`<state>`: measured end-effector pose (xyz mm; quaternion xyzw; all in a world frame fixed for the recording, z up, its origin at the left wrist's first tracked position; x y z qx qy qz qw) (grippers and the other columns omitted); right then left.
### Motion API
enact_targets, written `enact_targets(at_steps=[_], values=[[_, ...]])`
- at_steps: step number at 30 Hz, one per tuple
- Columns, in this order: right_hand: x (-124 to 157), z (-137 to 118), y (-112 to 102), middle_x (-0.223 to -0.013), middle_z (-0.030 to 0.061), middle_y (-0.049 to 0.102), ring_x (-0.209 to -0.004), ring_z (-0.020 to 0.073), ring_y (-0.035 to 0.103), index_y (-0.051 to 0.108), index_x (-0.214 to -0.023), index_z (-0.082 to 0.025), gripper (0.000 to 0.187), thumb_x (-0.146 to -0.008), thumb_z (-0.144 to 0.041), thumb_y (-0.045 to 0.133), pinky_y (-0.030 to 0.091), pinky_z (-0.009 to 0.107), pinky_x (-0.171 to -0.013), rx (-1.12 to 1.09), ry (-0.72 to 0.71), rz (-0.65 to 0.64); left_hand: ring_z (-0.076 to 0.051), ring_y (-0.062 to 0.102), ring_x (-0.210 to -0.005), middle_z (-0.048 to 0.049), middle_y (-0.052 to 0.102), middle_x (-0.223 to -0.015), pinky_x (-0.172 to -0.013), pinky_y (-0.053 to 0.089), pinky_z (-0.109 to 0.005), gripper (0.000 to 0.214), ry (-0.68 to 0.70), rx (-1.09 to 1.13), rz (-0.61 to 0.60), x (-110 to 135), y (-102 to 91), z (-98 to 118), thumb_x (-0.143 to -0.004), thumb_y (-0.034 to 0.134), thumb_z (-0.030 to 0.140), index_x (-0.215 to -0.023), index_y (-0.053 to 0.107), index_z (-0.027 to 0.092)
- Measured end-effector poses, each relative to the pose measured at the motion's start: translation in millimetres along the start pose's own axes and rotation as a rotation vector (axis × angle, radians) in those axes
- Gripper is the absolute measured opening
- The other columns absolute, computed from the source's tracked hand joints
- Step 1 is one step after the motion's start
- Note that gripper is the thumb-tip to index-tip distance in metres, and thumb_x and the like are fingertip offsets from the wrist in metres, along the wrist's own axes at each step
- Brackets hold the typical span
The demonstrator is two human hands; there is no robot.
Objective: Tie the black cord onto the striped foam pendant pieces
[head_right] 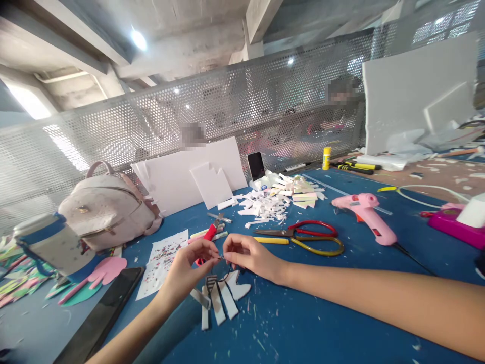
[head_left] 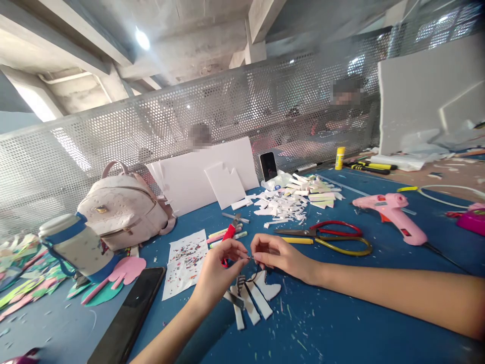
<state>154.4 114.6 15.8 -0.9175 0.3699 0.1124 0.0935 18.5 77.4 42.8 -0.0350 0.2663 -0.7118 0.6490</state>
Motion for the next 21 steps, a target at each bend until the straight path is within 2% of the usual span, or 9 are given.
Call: enact_targets(at_steps=[10, 21], values=[[0.5, 0.6, -0.1, -0.08, -0.0016, 0.052, -0.07, 0.0126, 0.055, 0.058, -0.09, -0.019, 0.024, -0.092, -0.042, 0.063, 0.044, 0.025, -0.065, 0.026, -0.009, 0.001, -0.02, 0.066, -0.073, -0.0046, 0.074, -0.078, -0.07, 0.052, -0.031, 0.011, -0.018, -0.101, 0.012, 2.0, 0.5, 4.2, -0.079, 0.063, 0.013, -0.081, 0.072, 0.019], [1.2, -4.2, -0.5, -0.085, -0.0005, 0.054, -0.074, 0.0132, 0.053, 0.058, -0.091, -0.02, 0.016, -0.093, -0.036, 0.061, 0.044, 0.025, -0.065, 0.094, -0.033, 0.034, -0.021, 0.066, -0.072, -0.0052, 0.074, -0.076, -0.069, 0.051, -0.032, 0.011, -0.047, -0.087, -0.009, 1.7, 2.5, -0.8, -0.082, 0.062, 0.016, -0.08, 0.072, 0.018]])
Point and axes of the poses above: each hand's wrist, its own x-axis away from the middle knuckle, its own y-axis out of the palm, z = x × y, the point moved 7 cm from there along -x, towards the middle knuckle
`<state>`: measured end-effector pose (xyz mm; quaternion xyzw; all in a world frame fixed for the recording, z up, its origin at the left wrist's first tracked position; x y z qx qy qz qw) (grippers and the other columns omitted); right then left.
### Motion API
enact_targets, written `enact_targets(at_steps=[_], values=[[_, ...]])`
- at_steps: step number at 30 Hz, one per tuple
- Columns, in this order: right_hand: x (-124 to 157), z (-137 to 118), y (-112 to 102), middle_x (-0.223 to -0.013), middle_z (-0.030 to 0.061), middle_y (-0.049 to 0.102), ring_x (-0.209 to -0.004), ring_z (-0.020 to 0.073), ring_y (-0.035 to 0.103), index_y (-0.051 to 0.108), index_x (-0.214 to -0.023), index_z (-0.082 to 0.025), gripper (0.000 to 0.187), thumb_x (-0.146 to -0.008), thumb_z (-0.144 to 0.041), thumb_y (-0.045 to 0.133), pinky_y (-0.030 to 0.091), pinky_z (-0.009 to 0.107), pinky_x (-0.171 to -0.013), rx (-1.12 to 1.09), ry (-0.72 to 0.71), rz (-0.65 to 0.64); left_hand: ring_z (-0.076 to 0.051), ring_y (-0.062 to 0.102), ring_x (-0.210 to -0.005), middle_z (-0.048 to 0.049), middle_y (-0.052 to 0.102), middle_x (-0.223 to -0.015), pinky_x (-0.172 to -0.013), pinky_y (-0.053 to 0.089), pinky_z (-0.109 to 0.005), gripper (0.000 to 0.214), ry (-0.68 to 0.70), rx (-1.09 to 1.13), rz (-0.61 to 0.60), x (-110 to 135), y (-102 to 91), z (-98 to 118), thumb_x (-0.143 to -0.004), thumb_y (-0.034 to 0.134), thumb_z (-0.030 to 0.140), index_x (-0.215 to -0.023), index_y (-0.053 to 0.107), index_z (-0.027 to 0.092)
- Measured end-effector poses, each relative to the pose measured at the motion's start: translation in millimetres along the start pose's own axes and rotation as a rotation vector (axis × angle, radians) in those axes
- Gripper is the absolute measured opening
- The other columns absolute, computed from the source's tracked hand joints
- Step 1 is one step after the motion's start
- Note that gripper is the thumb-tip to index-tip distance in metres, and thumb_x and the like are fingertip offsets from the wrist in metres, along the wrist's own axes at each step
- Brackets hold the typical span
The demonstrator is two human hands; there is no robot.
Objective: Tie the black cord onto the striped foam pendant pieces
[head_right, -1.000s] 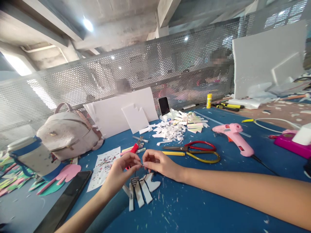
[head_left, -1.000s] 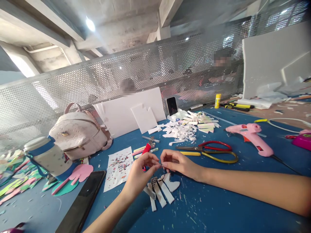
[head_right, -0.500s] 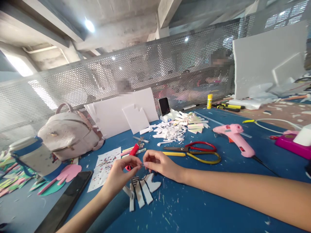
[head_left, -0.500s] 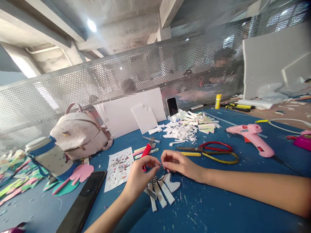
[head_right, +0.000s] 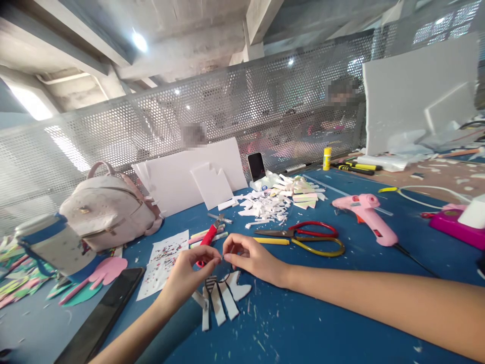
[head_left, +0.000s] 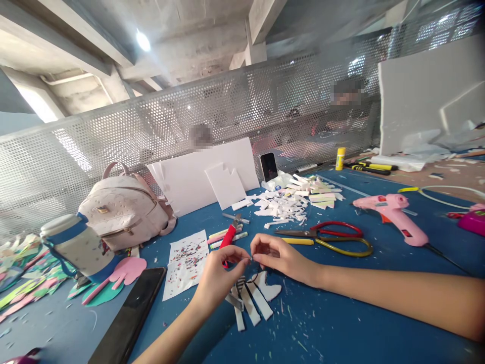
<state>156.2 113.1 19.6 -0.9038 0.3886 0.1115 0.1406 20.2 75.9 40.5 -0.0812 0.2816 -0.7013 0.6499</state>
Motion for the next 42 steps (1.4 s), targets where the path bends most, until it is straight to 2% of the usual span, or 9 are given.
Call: enact_targets(at_steps=[4, 9, 19, 26, 34, 42], values=[[1, -6, -3, -0.094, 0.0011, 0.057, -0.082, 0.0149, 0.054, 0.059, -0.092, -0.021, 0.008, -0.093, -0.03, 0.061, 0.044, 0.026, -0.068, 0.108, -0.046, 0.069, -0.022, 0.067, -0.071, -0.0076, 0.074, -0.076, -0.067, 0.051, -0.032, 0.012, -0.023, 0.041, -0.02, -1, 2.0, -5, -0.082, 0.061, 0.02, -0.079, 0.072, 0.017], [5, -12, -4, -0.098, 0.0014, 0.057, -0.081, 0.0143, 0.056, 0.063, -0.092, -0.022, 0.003, -0.091, -0.024, 0.062, 0.044, 0.026, -0.068, 0.219, -0.108, 0.096, -0.022, 0.067, -0.069, -0.0091, 0.074, -0.075, -0.065, 0.049, -0.03, 0.012, -0.052, 0.072, -0.025, -2, 3.4, -9, -0.08, 0.063, 0.022, -0.078, 0.072, 0.015], [8, -17, -3, -0.092, 0.0004, 0.058, -0.074, 0.0122, 0.055, 0.065, -0.088, -0.021, 0.007, -0.089, -0.016, 0.061, 0.042, 0.024, -0.061, 0.313, -0.156, 0.127, -0.021, 0.065, -0.07, -0.0096, 0.074, -0.076, -0.066, 0.047, -0.03, 0.012, -0.096, 0.112, -0.041, 0, 8.4, -13, -0.08, 0.066, 0.024, -0.078, 0.073, 0.014], [10, -18, 1, -0.095, 0.001, 0.058, -0.072, 0.0115, 0.055, 0.067, -0.092, -0.022, 0.006, -0.089, -0.017, 0.065, 0.044, 0.024, -0.061, 0.368, -0.191, 0.107, -0.016, 0.06, -0.062, -0.006, 0.069, -0.068, -0.06, 0.045, -0.027, 0.01, -0.141, 0.159, -0.016, 1, 10.1, -17, -0.073, 0.07, 0.024, -0.071, 0.068, 0.014], [11, -17, -1, -0.093, 0.0013, 0.06, -0.07, 0.012, 0.054, 0.068, -0.088, -0.021, 0.002, -0.09, -0.02, 0.066, 0.044, 0.024, -0.06, 0.421, -0.181, 0.141, -0.012, 0.054, -0.054, -0.0025, 0.062, -0.06, -0.052, 0.039, -0.023, 0.014, -0.187, 0.253, -0.012, 2, 16.4, -31, -0.069, 0.071, 0.025, -0.065, 0.062, 0.015], [9, -14, 0, -0.092, 0.0007, 0.062, -0.07, 0.012, 0.054, 0.07, -0.089, -0.022, 0.007, -0.089, -0.016, 0.065, 0.042, 0.025, -0.06, 0.474, -0.154, 0.136, -0.012, 0.052, -0.052, -0.0015, 0.06, -0.059, -0.052, 0.038, -0.023, 0.013, -0.2, 0.234, -0.011, 2, 14.0, -24, -0.066, 0.071, 0.021, -0.062, 0.061, 0.015]])
Point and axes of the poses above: each hand's wrist, its own x-axis away from the middle knuckle, its own y-axis out of the palm, z = x × y, the point moved 7 cm from there along -x, towards the middle knuckle
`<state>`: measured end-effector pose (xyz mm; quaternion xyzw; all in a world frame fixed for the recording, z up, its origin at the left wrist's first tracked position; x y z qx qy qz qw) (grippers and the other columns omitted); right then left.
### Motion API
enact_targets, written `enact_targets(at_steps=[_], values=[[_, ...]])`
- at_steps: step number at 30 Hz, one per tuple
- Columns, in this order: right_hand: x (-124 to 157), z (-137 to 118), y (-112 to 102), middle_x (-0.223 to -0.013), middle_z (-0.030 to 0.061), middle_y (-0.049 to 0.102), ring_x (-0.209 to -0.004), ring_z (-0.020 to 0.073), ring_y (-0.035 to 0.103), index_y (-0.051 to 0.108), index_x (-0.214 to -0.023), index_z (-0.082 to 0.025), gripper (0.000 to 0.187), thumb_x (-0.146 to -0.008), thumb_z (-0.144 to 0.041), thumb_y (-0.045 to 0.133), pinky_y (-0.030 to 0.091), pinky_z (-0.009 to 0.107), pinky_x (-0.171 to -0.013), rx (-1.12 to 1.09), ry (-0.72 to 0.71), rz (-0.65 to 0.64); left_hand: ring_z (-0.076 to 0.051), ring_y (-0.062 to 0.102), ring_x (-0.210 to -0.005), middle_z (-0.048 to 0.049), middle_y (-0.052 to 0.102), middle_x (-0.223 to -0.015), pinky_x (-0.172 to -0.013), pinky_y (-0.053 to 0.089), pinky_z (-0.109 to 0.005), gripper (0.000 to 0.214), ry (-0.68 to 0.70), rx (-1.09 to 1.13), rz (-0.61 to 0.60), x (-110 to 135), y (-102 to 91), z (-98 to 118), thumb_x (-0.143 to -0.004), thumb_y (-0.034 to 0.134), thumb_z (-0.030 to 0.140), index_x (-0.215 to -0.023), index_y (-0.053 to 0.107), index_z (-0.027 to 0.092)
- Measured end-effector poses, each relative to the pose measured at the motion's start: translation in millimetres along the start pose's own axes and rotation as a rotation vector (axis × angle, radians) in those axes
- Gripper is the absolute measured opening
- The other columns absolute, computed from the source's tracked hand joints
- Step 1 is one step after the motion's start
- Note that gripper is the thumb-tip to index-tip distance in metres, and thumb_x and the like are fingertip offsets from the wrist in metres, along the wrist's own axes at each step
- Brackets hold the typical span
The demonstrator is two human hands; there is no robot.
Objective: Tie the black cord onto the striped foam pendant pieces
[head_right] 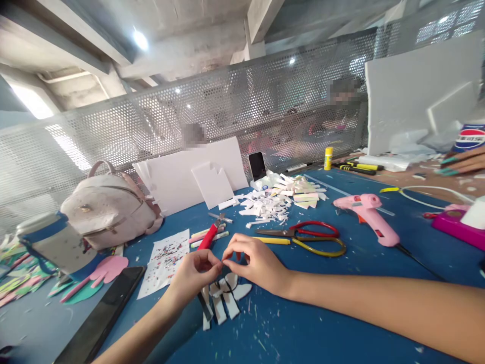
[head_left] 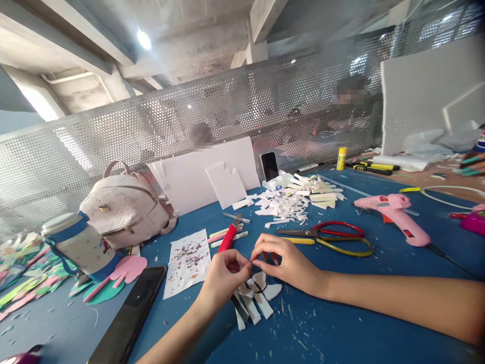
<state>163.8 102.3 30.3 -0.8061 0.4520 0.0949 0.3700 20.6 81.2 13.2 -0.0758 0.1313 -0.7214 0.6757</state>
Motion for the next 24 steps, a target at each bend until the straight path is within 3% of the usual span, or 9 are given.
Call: enact_targets(at_steps=[24], values=[[0.7, -4.1, 0.5, -0.086, 0.0004, 0.061, -0.071, 0.0129, 0.054, 0.067, -0.083, -0.02, 0.01, -0.086, -0.011, 0.064, 0.041, 0.024, -0.063, 0.083, -0.029, -0.009, -0.014, 0.056, -0.052, -0.0043, 0.065, -0.06, -0.053, 0.041, -0.025, 0.012, 0.027, -0.081, 0.012, 2.8, 0.4, 0.9, -0.07, 0.07, 0.017, -0.062, 0.063, 0.016]])
Point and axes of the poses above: each hand's wrist, its own x-axis away from the middle knuckle, its own y-axis out of the palm, z = x × y, the point moved 7 cm from there along -x, towards the middle knuckle
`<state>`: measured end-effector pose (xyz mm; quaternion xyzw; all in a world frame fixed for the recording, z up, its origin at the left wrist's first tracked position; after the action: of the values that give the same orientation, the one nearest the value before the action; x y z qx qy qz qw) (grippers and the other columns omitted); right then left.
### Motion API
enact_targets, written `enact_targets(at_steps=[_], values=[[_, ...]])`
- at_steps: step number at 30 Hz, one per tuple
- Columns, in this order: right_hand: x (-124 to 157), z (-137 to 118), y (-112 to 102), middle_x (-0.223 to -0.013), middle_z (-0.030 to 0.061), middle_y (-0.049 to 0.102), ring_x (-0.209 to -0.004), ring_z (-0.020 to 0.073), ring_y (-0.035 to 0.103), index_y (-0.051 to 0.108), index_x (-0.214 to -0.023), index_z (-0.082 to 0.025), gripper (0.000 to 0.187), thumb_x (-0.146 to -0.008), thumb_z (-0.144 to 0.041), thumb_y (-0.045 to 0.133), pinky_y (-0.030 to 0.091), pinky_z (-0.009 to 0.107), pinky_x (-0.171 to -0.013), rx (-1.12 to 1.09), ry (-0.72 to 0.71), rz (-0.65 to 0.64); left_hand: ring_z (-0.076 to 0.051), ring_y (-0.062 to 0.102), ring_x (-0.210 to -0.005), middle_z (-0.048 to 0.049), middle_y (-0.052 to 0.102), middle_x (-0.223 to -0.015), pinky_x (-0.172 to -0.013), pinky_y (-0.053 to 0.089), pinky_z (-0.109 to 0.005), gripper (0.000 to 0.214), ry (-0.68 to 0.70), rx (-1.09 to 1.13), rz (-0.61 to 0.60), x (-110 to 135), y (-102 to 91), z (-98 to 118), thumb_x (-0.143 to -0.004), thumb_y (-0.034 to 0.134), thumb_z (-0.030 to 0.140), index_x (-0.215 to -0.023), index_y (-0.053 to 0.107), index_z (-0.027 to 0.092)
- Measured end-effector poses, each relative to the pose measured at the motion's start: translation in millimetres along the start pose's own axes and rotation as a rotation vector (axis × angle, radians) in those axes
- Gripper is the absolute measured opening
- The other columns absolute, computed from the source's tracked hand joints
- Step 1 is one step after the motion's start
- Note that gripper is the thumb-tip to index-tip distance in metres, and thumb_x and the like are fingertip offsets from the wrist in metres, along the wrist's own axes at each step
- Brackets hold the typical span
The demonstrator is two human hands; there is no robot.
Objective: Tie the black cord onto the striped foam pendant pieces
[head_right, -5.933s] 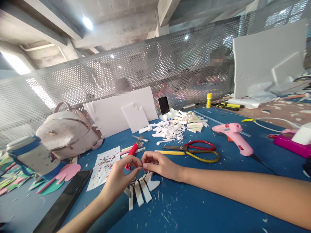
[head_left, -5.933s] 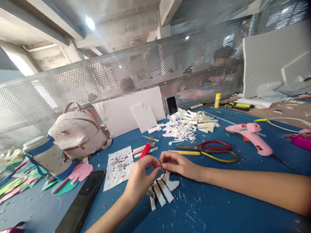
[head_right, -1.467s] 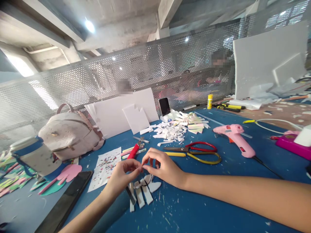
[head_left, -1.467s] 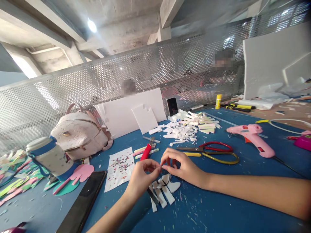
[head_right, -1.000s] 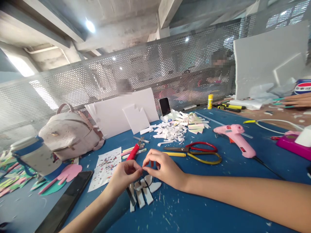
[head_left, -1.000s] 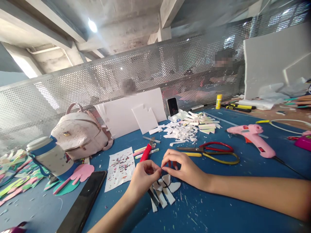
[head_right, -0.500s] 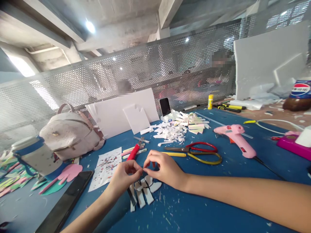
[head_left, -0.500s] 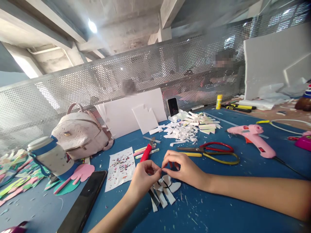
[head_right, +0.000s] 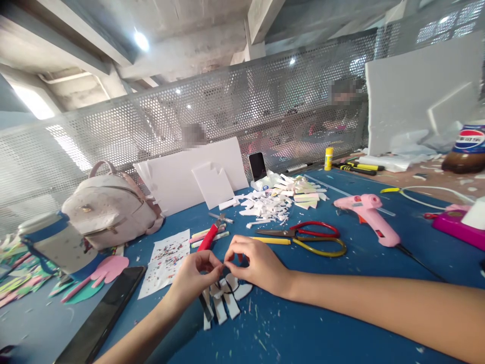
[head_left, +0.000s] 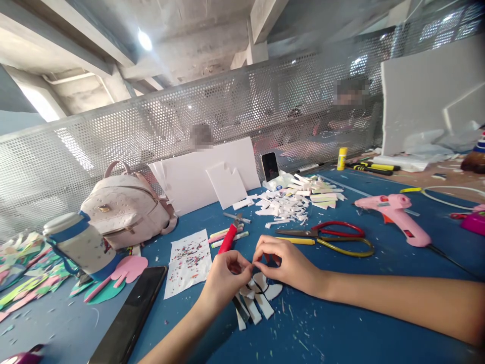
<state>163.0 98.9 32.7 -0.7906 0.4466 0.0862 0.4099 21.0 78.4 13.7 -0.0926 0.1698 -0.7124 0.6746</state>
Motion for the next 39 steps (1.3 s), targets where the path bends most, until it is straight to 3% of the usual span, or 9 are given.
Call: enact_targets(at_steps=[10, 25, 39], values=[[-1, 3, 2, -0.089, -0.0011, 0.061, -0.072, 0.0126, 0.054, 0.065, -0.087, -0.022, 0.004, -0.089, -0.019, 0.067, 0.038, 0.024, -0.063, 0.06, 0.03, -0.034, -0.013, 0.057, -0.054, -0.0026, 0.065, -0.06, -0.055, 0.042, -0.024, 0.009, 0.008, 0.0, 0.007, -3, -3.2, 1, -0.068, 0.07, 0.014, -0.062, 0.063, 0.016], [1, -5, 0, -0.086, -0.0006, 0.059, -0.073, 0.0137, 0.053, 0.064, -0.086, -0.022, 0.011, -0.085, -0.011, 0.063, 0.039, 0.024, -0.063, 0.085, -0.035, -0.003, -0.014, 0.058, -0.053, -0.0038, 0.066, -0.059, -0.053, 0.043, -0.025, 0.012, 0.008, -0.029, -0.001, -1, -0.2, 1, -0.069, 0.071, 0.018, -0.061, 0.063, 0.017], [-2, 6, 1, -0.085, 0.0009, 0.062, -0.068, 0.0128, 0.054, 0.068, -0.083, -0.021, 0.007, -0.089, -0.02, 0.065, 0.038, 0.025, -0.057, -0.02, 0.039, -0.016, -0.017, 0.061, -0.058, -0.0051, 0.068, -0.063, -0.06, 0.046, -0.027, 0.011, 0.026, -0.06, -0.009, -2, -2.3, 4, -0.069, 0.069, 0.013, -0.062, 0.062, 0.017]])
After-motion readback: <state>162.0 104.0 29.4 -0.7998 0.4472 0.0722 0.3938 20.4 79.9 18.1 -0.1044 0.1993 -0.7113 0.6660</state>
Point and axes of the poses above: each hand's wrist, its own x-axis away from the middle knuckle, its own y-axis out of the palm, z = x × y, the point moved 7 cm from there along -x, towards the middle knuckle
